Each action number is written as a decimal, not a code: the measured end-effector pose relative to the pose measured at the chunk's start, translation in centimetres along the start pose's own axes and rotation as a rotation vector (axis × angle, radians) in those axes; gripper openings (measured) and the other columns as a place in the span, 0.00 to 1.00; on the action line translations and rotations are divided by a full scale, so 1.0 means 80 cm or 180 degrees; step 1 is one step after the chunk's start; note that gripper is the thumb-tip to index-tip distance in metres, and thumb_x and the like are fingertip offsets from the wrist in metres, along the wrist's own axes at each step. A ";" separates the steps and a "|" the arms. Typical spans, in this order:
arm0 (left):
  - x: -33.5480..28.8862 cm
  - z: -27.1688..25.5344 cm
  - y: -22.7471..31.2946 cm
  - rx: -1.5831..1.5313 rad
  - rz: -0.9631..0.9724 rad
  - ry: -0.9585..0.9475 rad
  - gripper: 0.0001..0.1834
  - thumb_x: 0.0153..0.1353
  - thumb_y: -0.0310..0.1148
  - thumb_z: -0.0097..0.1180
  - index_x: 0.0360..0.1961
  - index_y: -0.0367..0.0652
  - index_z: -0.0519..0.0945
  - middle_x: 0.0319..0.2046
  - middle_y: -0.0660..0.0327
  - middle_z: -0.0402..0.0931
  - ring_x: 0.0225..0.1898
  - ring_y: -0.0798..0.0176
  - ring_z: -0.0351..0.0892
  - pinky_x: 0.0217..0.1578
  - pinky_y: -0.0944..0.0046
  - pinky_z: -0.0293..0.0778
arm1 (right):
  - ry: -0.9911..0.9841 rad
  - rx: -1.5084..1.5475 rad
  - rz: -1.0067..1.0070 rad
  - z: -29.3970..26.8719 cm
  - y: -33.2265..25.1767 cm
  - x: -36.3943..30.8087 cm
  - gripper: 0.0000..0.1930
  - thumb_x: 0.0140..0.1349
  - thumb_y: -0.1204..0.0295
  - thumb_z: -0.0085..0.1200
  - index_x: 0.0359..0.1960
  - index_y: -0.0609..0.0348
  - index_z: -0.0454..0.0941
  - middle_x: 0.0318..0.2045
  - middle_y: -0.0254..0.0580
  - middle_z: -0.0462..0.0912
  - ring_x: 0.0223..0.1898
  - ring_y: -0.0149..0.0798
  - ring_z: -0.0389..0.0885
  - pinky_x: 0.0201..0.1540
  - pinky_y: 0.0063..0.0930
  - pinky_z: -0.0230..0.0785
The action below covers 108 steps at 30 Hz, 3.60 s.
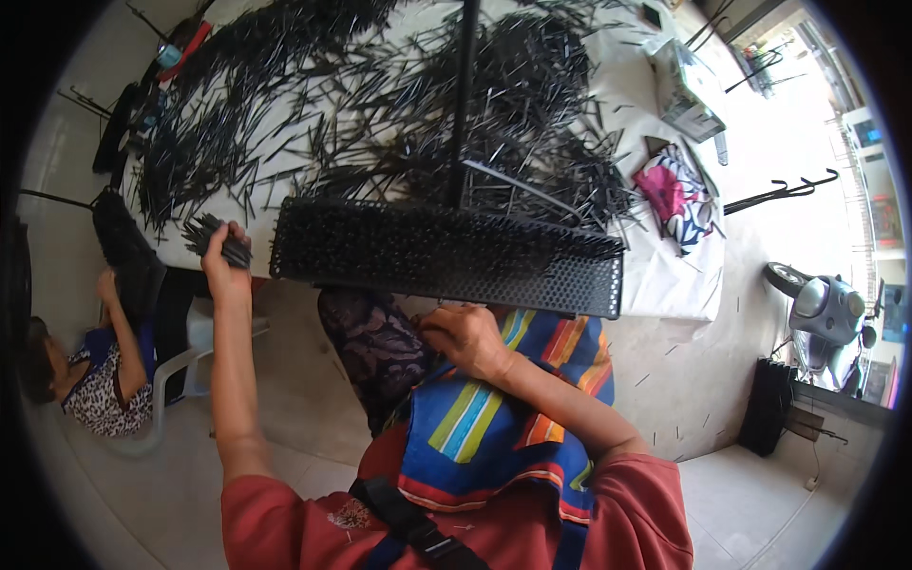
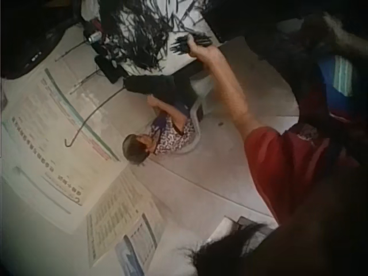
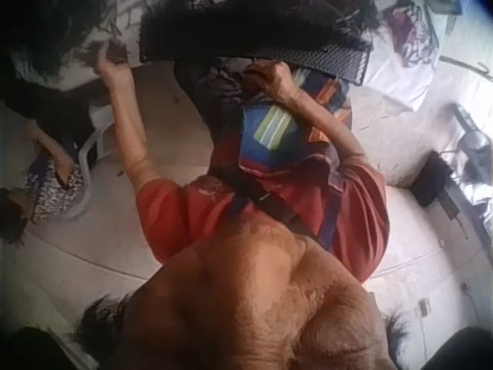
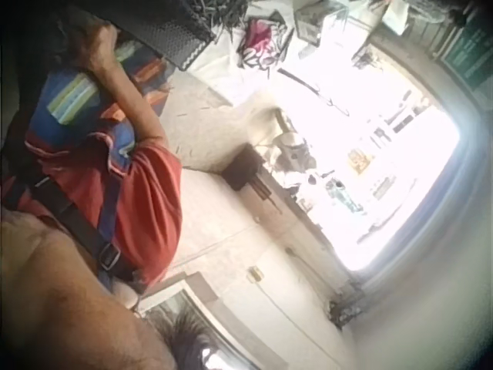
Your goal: Inserting thin black rods into a perforated base to assemble an industrial mat or brush.
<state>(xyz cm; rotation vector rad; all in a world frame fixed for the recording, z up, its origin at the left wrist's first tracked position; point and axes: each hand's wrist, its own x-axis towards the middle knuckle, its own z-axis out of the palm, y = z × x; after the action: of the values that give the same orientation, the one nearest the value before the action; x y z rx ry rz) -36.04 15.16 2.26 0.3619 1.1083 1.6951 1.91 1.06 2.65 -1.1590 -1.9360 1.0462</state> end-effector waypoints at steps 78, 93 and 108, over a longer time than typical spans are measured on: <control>-0.328 0.100 -0.249 0.0625 -0.2727 -0.0561 0.11 0.51 0.21 0.59 0.38 0.36 0.77 0.27 0.56 0.79 0.27 0.60 0.80 0.29 0.64 0.75 | 0.1913 0.0420 0.0198 -0.029 0.077 -0.008 0.07 0.48 0.86 0.61 0.30 0.65 0.81 0.27 0.42 0.81 0.27 0.32 0.81 0.29 0.22 0.71; -0.319 0.089 -0.259 0.0550 -0.2896 -0.0682 0.18 0.54 0.20 0.58 0.48 0.39 0.75 0.30 0.56 0.78 0.27 0.62 0.80 0.28 0.65 0.77 | 0.1442 -0.0826 0.0455 -0.034 0.057 0.020 0.06 0.48 0.74 0.64 0.29 0.54 0.83 0.26 0.39 0.80 0.26 0.44 0.81 0.28 0.32 0.73; -0.327 0.104 -0.251 0.0030 -0.2807 -0.0847 0.14 0.55 0.20 0.57 0.44 0.39 0.76 0.32 0.58 0.78 0.30 0.62 0.80 0.31 0.64 0.77 | 0.0260 0.0372 0.1796 -0.049 0.057 -0.030 0.07 0.48 0.75 0.63 0.27 0.65 0.81 0.19 0.44 0.81 0.21 0.29 0.79 0.26 0.23 0.70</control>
<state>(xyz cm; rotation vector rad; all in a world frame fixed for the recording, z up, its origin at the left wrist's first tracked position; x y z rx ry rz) -7.45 -2.60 -2.66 0.0673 0.8822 0.8328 7.93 1.45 0.26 -1.7003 -1.4889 1.3480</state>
